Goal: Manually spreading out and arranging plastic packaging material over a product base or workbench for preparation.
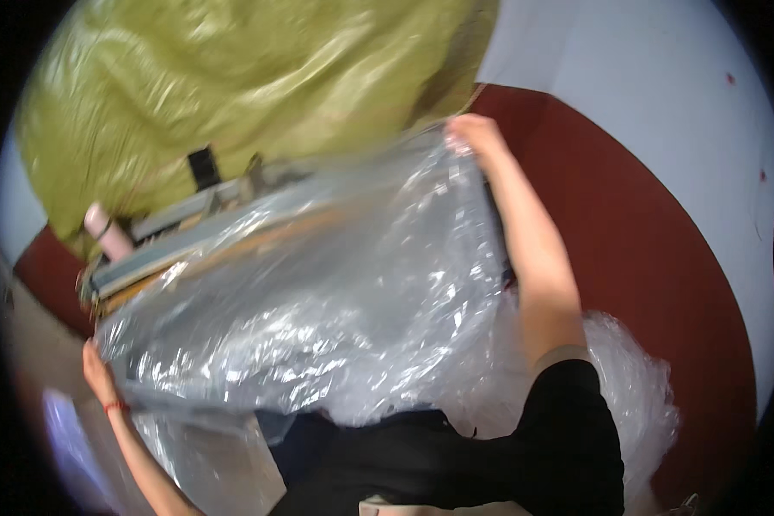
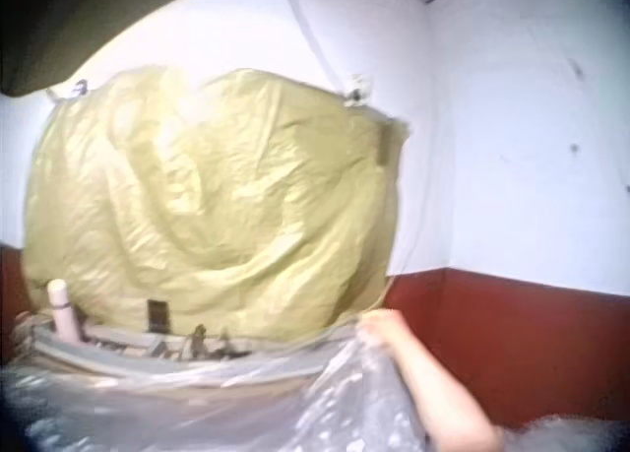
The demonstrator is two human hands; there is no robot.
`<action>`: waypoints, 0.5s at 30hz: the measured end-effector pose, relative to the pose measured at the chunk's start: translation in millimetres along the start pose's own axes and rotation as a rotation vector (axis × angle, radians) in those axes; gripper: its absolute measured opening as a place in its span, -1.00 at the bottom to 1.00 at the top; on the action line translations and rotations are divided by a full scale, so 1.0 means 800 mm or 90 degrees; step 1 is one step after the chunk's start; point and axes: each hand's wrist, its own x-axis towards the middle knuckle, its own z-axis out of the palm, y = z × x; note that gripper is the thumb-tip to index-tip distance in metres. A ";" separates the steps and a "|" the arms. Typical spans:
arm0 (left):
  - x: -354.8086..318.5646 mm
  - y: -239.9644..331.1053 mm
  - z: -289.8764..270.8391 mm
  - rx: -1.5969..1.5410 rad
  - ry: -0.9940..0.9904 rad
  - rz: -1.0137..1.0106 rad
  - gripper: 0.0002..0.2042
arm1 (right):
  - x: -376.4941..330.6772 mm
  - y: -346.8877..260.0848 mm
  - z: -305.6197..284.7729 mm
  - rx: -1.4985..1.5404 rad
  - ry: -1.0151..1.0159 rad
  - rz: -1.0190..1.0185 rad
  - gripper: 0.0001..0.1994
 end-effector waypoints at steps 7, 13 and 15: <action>-0.196 0.146 0.004 0.063 -0.832 -0.165 -0.85 | -0.027 0.036 -0.269 -0.367 0.318 -0.083 -0.69; -0.371 0.012 -0.085 0.183 -1.088 -0.397 -0.76 | -0.046 0.102 -0.402 -0.172 0.380 -0.008 -0.65; -0.374 -0.063 -0.097 0.252 -1.023 -0.319 -0.66 | -0.061 0.082 -0.458 -0.157 0.372 -0.003 -0.66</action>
